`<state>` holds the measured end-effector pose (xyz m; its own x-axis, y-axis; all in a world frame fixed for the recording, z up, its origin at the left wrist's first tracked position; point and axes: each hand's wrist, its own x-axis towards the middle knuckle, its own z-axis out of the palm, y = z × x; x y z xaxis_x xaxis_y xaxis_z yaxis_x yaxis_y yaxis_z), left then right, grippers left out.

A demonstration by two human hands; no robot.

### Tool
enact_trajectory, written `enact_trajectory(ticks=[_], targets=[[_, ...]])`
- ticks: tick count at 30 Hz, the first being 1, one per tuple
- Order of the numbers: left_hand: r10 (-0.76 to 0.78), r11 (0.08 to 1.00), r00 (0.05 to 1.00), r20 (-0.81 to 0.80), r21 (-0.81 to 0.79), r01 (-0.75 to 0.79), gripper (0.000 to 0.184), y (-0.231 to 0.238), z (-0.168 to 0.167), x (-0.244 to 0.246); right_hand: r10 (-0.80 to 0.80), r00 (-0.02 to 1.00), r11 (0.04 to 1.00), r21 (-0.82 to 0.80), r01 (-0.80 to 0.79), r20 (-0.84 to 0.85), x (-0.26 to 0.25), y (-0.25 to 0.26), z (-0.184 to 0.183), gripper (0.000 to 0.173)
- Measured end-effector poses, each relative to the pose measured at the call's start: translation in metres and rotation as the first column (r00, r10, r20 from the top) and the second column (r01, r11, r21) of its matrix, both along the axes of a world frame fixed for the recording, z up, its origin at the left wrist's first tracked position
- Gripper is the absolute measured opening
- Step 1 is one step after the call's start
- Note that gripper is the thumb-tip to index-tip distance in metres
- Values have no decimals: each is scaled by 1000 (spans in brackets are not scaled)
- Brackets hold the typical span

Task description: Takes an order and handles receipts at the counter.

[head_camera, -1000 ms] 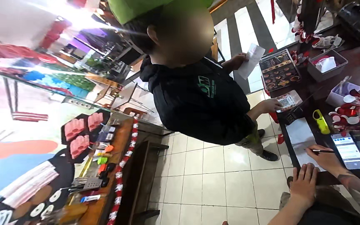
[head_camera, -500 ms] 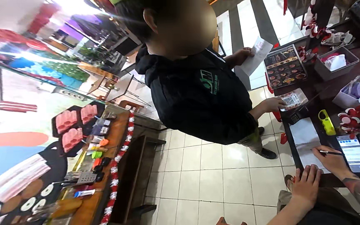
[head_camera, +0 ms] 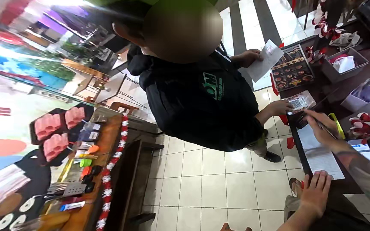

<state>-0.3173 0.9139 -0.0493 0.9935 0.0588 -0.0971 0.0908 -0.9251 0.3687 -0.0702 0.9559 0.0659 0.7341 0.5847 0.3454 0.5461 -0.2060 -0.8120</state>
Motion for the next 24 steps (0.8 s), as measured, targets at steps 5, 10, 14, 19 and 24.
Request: enact_trajectory(ticks=[5,10,14,19,24], targets=[[1,999,1000,4,41,-2,83,2,3,-1,128,985,990,-69,-121,118,45,80,70,37],[-13,998,999,-40,60,16,88,4,7,2,214,976,966,-154,-206,35,62,115,107,34],[-18,999,999,-43,50,20,86,4,6,2,143,987,967,-203,-154,-68,67,132,112,34],[-16,999,999,-27,30,17,85,6,4,3,201,980,969,-149,-197,13,68,127,107,33],[-33,999,999,-14,1,33,89,9,-1,3,154,985,981,129,-144,-77,8,51,45,49]])
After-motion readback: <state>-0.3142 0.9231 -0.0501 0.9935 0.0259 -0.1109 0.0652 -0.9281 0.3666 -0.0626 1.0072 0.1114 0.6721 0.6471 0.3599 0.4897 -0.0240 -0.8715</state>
